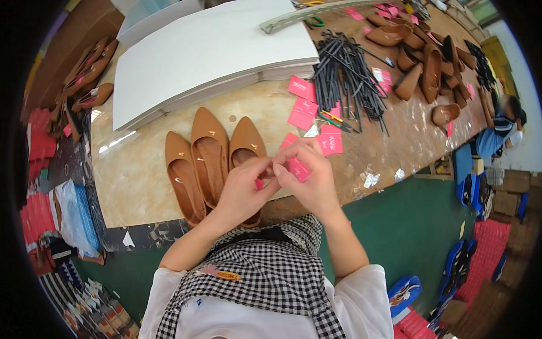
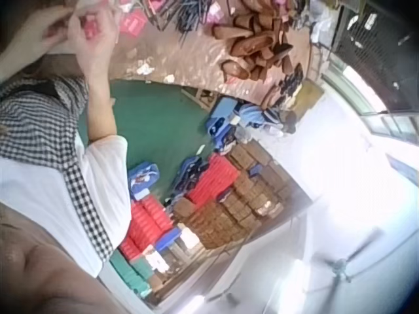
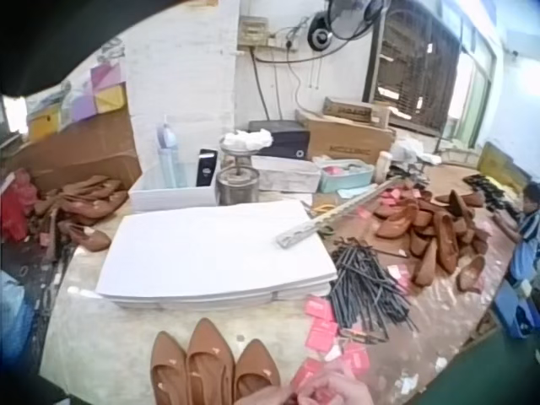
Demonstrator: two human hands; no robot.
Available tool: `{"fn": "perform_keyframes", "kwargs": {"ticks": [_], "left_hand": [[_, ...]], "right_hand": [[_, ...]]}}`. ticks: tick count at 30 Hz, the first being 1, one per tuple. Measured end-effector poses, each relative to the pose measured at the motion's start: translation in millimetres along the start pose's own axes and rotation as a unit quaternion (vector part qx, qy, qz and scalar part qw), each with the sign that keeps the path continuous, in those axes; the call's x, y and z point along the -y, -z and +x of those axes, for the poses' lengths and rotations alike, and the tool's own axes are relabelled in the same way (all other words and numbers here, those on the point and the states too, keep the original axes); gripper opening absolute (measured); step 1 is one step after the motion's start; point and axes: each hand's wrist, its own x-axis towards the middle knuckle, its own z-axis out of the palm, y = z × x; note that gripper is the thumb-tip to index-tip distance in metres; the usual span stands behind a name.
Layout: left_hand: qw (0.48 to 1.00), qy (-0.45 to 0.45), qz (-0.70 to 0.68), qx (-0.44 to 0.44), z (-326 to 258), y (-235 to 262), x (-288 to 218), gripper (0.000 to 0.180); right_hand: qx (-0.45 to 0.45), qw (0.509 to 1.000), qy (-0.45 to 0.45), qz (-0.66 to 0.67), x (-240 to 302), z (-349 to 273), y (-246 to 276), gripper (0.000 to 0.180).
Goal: The person prepares a pair of brown flat shoes by attaching pink tags, inserting white paper stuffing, and placing metal shoe trees inside. The person repeats this process for multiple pairs of shoes on a workbench in a factory setting.
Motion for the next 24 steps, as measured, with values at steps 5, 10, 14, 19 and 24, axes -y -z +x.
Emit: {"fn": "perform_keyframes", "kwargs": {"ticks": [5, 10, 14, 19, 24], "left_hand": [[0.993, 0.052, -0.075, 0.072, -18, 2, 3, 0.018], [0.999, 0.002, 0.045, 0.001, -44, 22, 13, 0.021], [0.945, 0.011, 0.285, -0.163, -53, 74, 53, 0.025], [0.917, 0.067, 0.354, -0.172, -61, 99, 75, 0.024], [0.917, 0.076, 0.343, -0.189, -70, 99, 89, 0.022]], "right_hand": [[-0.064, 0.791, -0.249, 0.556, 9, -2, -28, 0.012], [0.034, 0.807, -0.220, 0.547, 25, 25, -23, 0.010], [0.144, 0.986, -0.073, 0.044, 39, 66, -67, 0.013], [0.213, 0.925, 0.179, -0.260, 6, 101, -127, 0.008], [0.253, 0.891, 0.209, -0.313, -8, 101, -141, 0.009]]}}
